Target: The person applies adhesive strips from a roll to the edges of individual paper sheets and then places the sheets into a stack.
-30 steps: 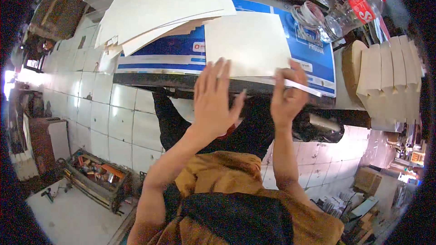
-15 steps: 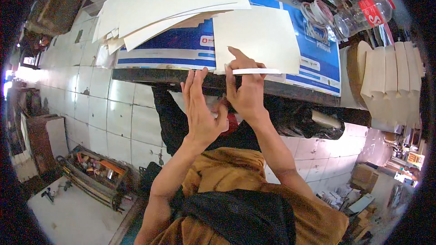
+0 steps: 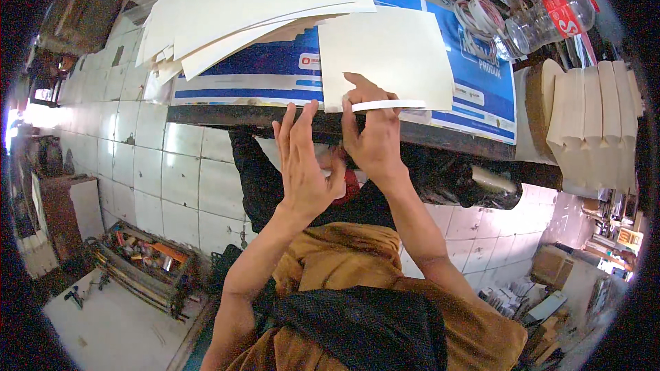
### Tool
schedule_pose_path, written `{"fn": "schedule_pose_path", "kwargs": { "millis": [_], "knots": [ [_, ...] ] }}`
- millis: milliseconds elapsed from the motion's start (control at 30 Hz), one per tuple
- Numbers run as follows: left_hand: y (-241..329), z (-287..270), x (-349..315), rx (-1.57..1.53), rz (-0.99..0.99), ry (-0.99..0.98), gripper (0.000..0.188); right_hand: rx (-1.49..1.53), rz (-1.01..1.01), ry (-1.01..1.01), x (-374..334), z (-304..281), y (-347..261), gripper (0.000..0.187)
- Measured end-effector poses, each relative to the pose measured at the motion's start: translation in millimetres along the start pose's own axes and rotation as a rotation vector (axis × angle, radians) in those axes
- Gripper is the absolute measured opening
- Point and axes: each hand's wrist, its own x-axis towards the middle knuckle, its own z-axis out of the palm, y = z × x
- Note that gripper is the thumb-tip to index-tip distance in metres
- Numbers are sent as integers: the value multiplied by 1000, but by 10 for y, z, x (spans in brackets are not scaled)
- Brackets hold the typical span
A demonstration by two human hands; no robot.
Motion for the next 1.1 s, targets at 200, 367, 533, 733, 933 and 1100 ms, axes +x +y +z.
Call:
{"fn": "schedule_pose_path", "kwargs": {
  "millis": [200, 367, 533, 733, 933, 1100],
  "knots": [
    [-58, 65, -52, 75, 36, -96, 85, -12, -5, -19, 22, -46, -40, 38],
    [9, 43, 1, 217, 66, -107, 78, -20, 80, 5, -3, -178, -113, 28],
    [2, 61, 23, 240, 63, -89, 71, -27, 216, 218, 46, -550, 130, 35],
    [58, 54, 65, 315, 70, -103, 63, 285, 409, 301, 71, -1173, 796, 33],
    [75, 28, 67, 373, 73, -164, 62, -298, 219, 231, -206, -1204, 1039, 27],
    [68, 52, 39, 362, 34, -201, 64, -386, 120, 205, -231, -1141, 1114, 23]
  ]
}}
